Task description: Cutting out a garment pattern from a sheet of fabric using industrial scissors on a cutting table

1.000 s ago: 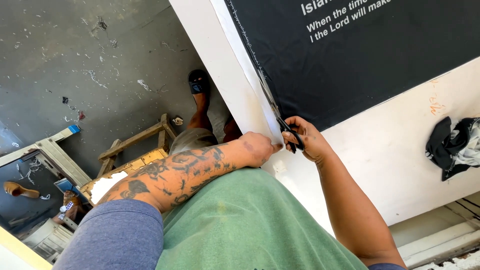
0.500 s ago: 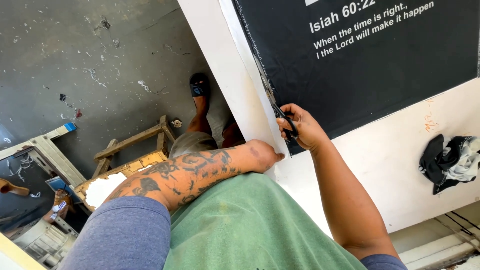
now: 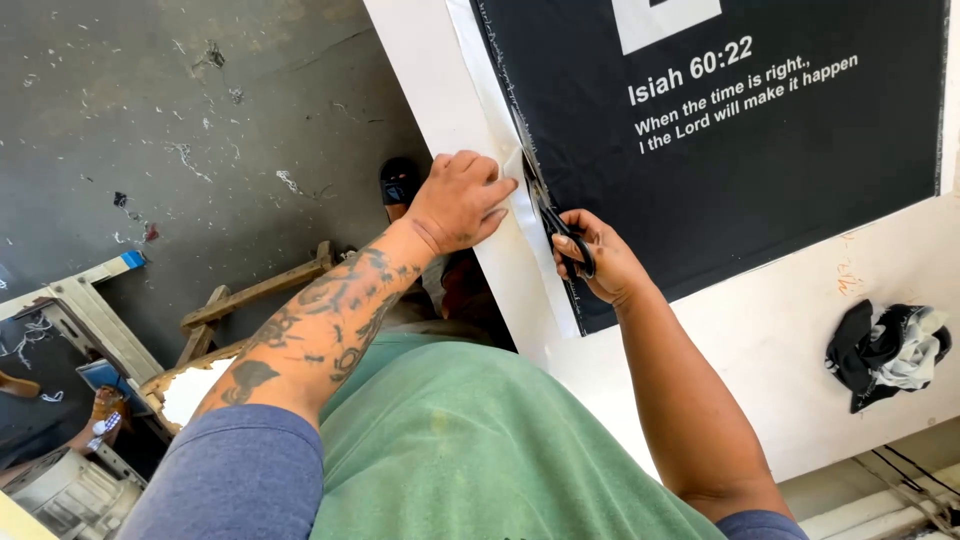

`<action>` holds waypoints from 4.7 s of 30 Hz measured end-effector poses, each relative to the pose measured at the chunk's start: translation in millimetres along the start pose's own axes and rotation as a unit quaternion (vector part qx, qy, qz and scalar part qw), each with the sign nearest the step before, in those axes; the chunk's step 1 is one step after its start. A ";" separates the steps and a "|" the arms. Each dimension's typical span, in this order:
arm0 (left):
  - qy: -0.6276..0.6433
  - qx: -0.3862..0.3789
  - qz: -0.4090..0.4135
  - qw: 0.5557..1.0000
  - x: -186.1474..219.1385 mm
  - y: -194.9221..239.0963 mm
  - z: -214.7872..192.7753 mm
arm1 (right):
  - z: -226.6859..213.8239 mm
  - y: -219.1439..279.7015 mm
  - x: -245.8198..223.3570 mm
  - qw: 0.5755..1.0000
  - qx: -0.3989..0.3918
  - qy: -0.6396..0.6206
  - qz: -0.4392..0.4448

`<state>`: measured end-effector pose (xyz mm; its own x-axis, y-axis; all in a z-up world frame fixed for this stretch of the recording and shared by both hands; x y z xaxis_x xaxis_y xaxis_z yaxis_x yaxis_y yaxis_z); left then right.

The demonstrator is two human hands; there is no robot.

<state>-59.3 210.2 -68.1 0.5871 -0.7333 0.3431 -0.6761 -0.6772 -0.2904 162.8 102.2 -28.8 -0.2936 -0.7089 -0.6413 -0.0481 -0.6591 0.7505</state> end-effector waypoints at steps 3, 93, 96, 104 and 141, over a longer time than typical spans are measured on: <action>0.018 -0.007 -0.011 1.000 0.0 2.2 0.3 | -0.4 -7.2 2.9 1.000 -0.001 0.023 -0.003; 0.088 -0.230 0.319 0.915 -354.6 -248.7 -46.4 | 355.2 -198.7 -102.6 0.868 0.305 -0.373 -0.121; 0.088 -0.241 0.320 0.912 -353.6 -248.7 -46.1 | 355.4 -204.3 -110.5 0.857 0.321 -0.384 -0.124; 0.083 -0.271 0.316 0.905 -352.8 -252.7 -50.1 | 346.5 -201.9 -93.6 0.860 0.338 -0.366 -0.107; 0.063 -0.182 0.293 0.936 -349.9 -252.3 -51.4 | 140.1 -199.0 -185.8 0.983 0.101 -0.151 -0.010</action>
<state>-117.0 640.8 -68.9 0.0257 -0.9438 0.3295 -0.9863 -0.0776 -0.1454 93.2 400.3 -36.7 -0.5587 -0.5692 -0.6032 -0.2367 -0.5877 0.7737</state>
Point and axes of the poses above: each hand's wrist, its own y-axis away from the middle knuckle, its own z-axis out of the palm, x = y × z, the point moved 4 cm from there along -y, towards the middle knuckle, and after that the axes turned 4 degrees about x, right-handed, at the moved point
